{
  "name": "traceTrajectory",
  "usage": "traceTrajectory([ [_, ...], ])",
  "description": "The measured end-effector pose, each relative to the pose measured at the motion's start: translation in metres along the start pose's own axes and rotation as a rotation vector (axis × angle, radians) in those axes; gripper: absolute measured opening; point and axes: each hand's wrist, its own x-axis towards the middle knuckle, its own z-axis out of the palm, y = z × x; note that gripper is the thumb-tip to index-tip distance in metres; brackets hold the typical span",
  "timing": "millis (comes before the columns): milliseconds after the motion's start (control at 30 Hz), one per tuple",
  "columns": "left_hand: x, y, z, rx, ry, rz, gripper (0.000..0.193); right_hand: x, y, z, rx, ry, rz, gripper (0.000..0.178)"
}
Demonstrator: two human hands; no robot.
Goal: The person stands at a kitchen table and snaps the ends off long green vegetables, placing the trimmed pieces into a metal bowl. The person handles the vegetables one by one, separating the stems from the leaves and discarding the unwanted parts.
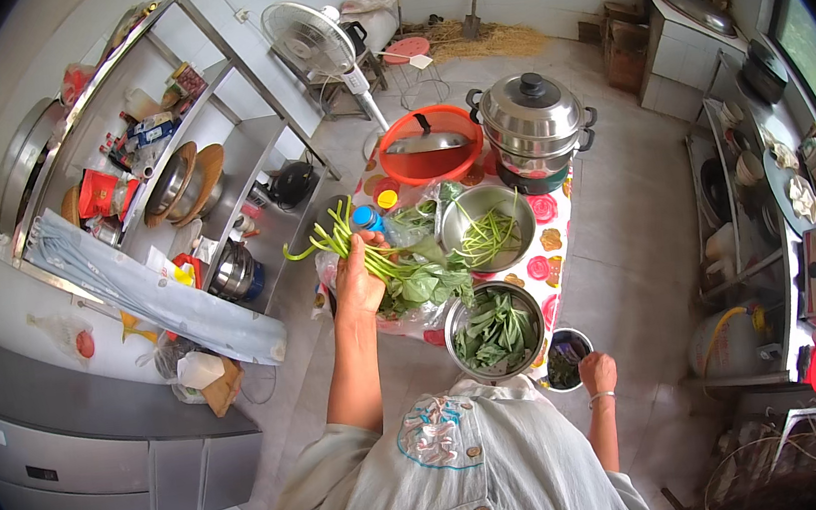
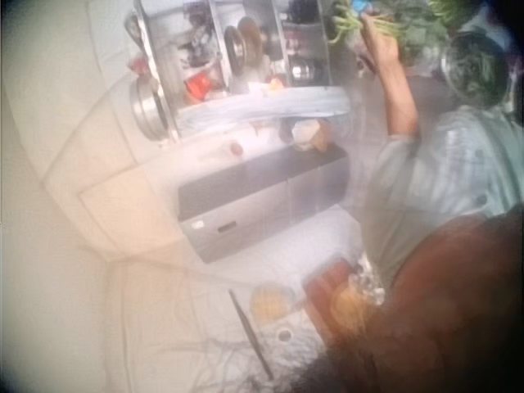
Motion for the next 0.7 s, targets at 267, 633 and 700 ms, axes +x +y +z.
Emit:
traceTrajectory([
  [267,-0.031,0.004,0.033,-0.030,-0.127,0.075,0.026,0.022,0.042,-0.053,1.530,-0.307,0.499,0.007],
  [633,-0.032,0.042,0.044,-0.158,-0.006,0.324,0.026,-0.040,0.106,0.006,0.157,-0.104,0.254,0.016],
  [700,-0.029,0.044,0.041,-0.164,-0.006,0.335,0.026,-0.039,0.118,0.011,0.330,-0.235,0.316,0.021],
])
